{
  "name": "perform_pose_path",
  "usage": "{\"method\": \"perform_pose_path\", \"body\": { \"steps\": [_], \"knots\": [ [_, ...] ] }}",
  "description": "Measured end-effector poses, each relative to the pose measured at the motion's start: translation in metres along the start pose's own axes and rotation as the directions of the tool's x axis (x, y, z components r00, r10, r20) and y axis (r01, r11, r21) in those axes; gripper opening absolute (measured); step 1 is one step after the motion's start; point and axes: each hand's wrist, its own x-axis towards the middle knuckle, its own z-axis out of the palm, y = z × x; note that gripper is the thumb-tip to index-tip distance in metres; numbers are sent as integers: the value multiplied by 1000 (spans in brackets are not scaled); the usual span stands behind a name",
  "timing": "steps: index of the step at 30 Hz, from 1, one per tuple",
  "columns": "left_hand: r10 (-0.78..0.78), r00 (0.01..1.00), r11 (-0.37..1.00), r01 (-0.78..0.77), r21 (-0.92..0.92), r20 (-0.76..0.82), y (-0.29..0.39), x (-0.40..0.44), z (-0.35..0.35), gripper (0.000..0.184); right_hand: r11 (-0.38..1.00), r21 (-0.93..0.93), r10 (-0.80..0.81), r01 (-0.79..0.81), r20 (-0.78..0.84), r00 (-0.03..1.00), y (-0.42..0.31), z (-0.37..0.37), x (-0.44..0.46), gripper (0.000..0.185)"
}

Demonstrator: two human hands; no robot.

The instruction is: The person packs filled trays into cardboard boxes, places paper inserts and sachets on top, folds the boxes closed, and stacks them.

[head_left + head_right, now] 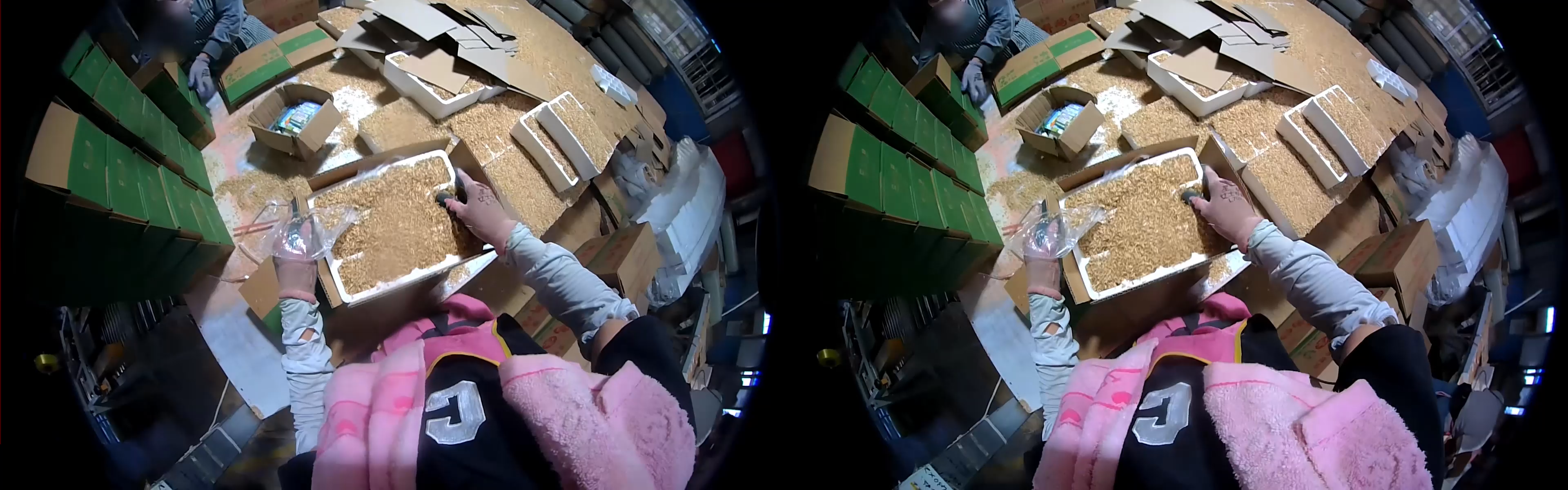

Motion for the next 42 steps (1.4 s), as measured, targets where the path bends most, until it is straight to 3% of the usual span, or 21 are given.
{"method": "perform_pose_path", "body": {
  "steps": [2, 3, 5, 6, 9, 12, 13, 15, 17, 18, 19, 21, 22, 23, 26, 30, 32, 35, 37, 39, 42],
  "knots": [
    [-52, 999, 999, 52, -10, -5, 34, -8, 9, 40, 897, -351, -343, 268, -172, 923, -29, -10, -9, 51],
    [-54, 999, 998, 54, 16, -4, 38, -12, 12, 41, 715, -542, -620, 441, -201, 758, -35, -16, -1, 46],
    [-47, 999, 997, 46, 69, 11, 48, -17, 20, 44, 749, -348, -627, 564, -96, 773, -69, -12, 7, 42],
    [-145, 989, 916, 143, 376, -23, 84, -18, 23, 45, 762, -281, -604, 583, 15, 797, -87, 0, 10, 42],
    [-235, 972, 918, 230, 322, -23, 98, -20, 28, 44, 612, -279, -706, 740, 230, 670, -94, 58, 33, 32],
    [-142, 987, 936, 157, 315, -73, 93, -23, 21, 45, 685, -340, -524, 644, 384, 761, -79, 63, 40, 21],
    [-113, 989, 952, 135, 274, -95, 86, -26, 20, 46, 677, -288, -654, 677, 186, 733, -75, 36, 34, 15],
    [-71, 997, 941, 80, 329, -39, 73, -22, 17, 48, 802, 29, -597, 597, 43, 801, -75, -44, 20, 12],
    [-82, 995, 847, 101, 522, -60, 107, -20, 27, 49, 879, -187, -463, 438, -120, 878, -43, -118, 18, 13],
    [142, 984, 641, -174, 748, 108, 124, -16, 33, 50, 888, -270, -429, 371, -202, 880, 2, -144, 27, 11],
    [298, 897, 323, -418, 849, 328, 135, -12, 42, 50, 853, -480, -351, 205, -237, 906, 32, -170, 27, 11],
    [255, 624, 467, -749, 471, 739, 141, -3, 75, 55, 602, -788, -108, -131, -243, 964, 154, -195, 39, 18],
    [149, 517, 489, -779, 392, 843, 138, -2, 92, 56, 372, -913, 79, -166, -147, 986, 208, -198, 44, 19],
    [47, 392, 515, -798, 314, 919, 127, 1, 107, 58, 335, -870, 389, -362, -222, 894, 234, -193, 56, 32],
    [-97, 285, 347, -888, 301, 953, 83, 11, 105, 62, 604, -749, 177, -273, -208, 962, 201, -155, 81, 51],
    [-186, 519, 53, -843, 536, 834, 71, 23, 69, 48, 932, -359, -12, 45, 94, 996, 163, -95, 151, 45],
    [-395, 580, 175, -714, 678, 712, 91, 43, 71, 45, 897, -399, -194, 190, 31, 981, 153, -73, 197, 40],
    [-213, 500, 532, -661, 529, 839, 137, 61, 85, 35, 801, -488, -456, 346, -123, 881, 127, -43, 253, 38],
    [-22, 627, 651, -582, 487, 779, 153, 106, 78, 36, 777, -464, -547, 425, -163, 821, 108, -13, 292, 34],
    [57, 888, 791, -319, 522, 457, 128, 184, 66, 25, 685, -614, -523, 393, -38, 852, 83, 5, 321, 43],
    [-190, 947, 651, -75, 755, 258, 22, 306, 51, 31, 642, -754, -364, 138, -142, 921, 67, 27, 363, 57]
  ]
}}
